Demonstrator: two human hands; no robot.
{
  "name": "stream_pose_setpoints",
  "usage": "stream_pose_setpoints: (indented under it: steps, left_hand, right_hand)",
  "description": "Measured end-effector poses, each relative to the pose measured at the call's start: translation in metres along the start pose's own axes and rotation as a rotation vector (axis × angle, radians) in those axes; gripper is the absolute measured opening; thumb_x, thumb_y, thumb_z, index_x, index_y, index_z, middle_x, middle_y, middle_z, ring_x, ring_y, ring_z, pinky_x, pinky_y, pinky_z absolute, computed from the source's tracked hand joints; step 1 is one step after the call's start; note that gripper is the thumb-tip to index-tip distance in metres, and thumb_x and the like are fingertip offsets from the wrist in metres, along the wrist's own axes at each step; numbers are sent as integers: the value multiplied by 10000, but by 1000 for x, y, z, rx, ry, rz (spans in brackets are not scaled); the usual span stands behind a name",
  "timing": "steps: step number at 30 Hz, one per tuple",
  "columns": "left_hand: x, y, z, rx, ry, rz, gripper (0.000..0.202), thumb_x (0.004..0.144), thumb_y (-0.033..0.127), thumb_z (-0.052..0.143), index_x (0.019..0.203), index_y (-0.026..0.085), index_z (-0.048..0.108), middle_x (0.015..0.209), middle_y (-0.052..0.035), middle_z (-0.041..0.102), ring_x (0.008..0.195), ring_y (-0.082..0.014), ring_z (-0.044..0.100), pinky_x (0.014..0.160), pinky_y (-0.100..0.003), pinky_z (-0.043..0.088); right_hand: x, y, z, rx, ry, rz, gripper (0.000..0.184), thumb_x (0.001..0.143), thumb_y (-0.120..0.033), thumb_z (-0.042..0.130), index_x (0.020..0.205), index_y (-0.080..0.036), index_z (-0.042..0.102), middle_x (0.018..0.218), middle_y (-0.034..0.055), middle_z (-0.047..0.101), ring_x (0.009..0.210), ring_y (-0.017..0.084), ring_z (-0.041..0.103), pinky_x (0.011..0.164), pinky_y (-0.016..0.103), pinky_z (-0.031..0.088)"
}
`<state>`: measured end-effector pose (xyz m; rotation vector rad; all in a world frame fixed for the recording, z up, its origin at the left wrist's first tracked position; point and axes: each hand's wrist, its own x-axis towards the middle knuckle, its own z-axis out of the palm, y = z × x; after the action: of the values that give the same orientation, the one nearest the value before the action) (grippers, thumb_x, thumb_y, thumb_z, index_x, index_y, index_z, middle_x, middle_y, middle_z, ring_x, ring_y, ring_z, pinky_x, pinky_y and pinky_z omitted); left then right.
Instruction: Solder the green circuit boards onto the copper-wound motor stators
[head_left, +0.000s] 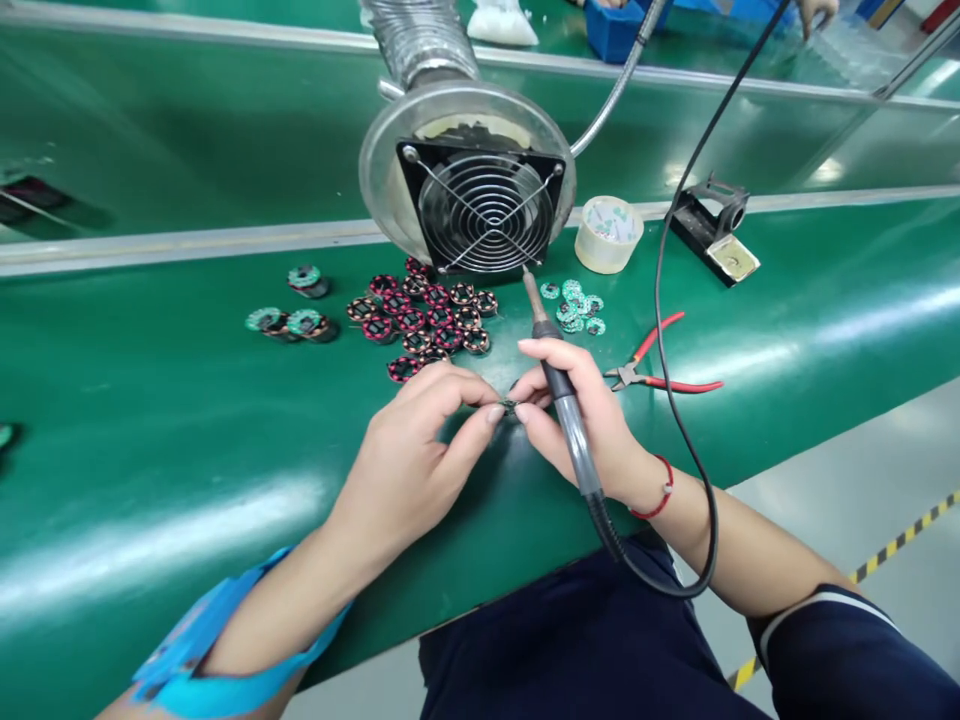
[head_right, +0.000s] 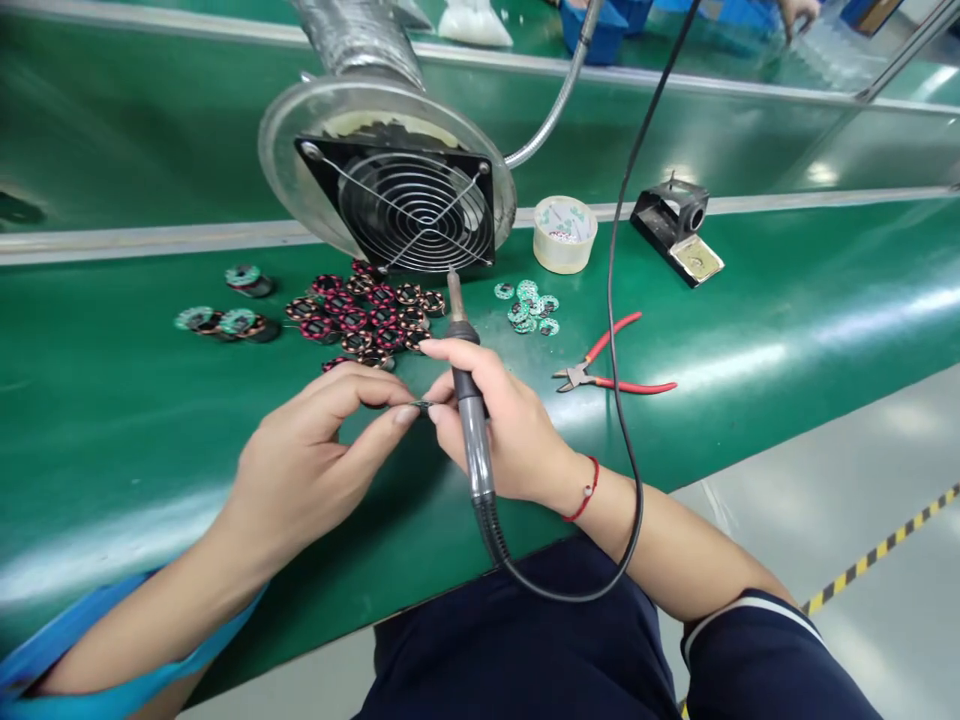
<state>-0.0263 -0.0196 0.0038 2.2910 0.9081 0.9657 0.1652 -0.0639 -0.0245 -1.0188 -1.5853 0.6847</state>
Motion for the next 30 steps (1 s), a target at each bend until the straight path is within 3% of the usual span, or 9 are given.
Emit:
stream_pose_setpoints:
  steps: [7,11,14,22,26,30]
  left_hand:
    - [1,2,-1,107,-40,42,166,1054,182,572,915,236,646,842,28,736,805,-179,674,796,-333,494]
    - [2,6,-6,139,-130,-11,225,1068,231,525,893,238,666,794,21,737,726,-183,653,746,-351,469]
    - [4,8,-10,180,-187,33,260,1085,209,493,906,231,681,806,3,744,741,-190,665,748,-351,470]
    - [4,2,-12,345,-254,290,291,1133,190,475,921,190,673,788,-34,695,746,-230,614,736,-372,438]
    - [2,2,-11,368,-253,305,306,1141,182,448,914,197,653,792,-35,680,750,-238,595,728,-377,417]
    - [0,1,-9,334,-254,288,305,1151,193,431,928,206,640,818,-32,692,765,-231,614,726,-370,413]
  right_hand:
    - [3,4,-2,38,-43,-4,436,1056,-191,564,1477,-263,477,994,-33,714,866,120,727,880,304,642]
    - [5,3,-8,23,-101,-4,397,1067,-179,557,1452,-258,500,972,-41,713,841,107,729,867,279,634]
    - [5,2,-11,17,-135,16,396,1057,-158,547,1438,-261,513,937,-54,707,805,102,722,845,262,625]
    - [5,4,-19,-100,-276,11,398,1030,-155,561,1407,-281,547,1091,-21,730,894,125,727,868,267,594]
    - [6,3,-22,-57,-311,18,398,1039,-161,557,1422,-269,541,1099,-19,730,888,120,716,875,260,586]
    - [9,0,-25,-54,-321,19,370,1038,-179,553,1399,-259,559,1235,21,744,969,133,735,917,275,586]
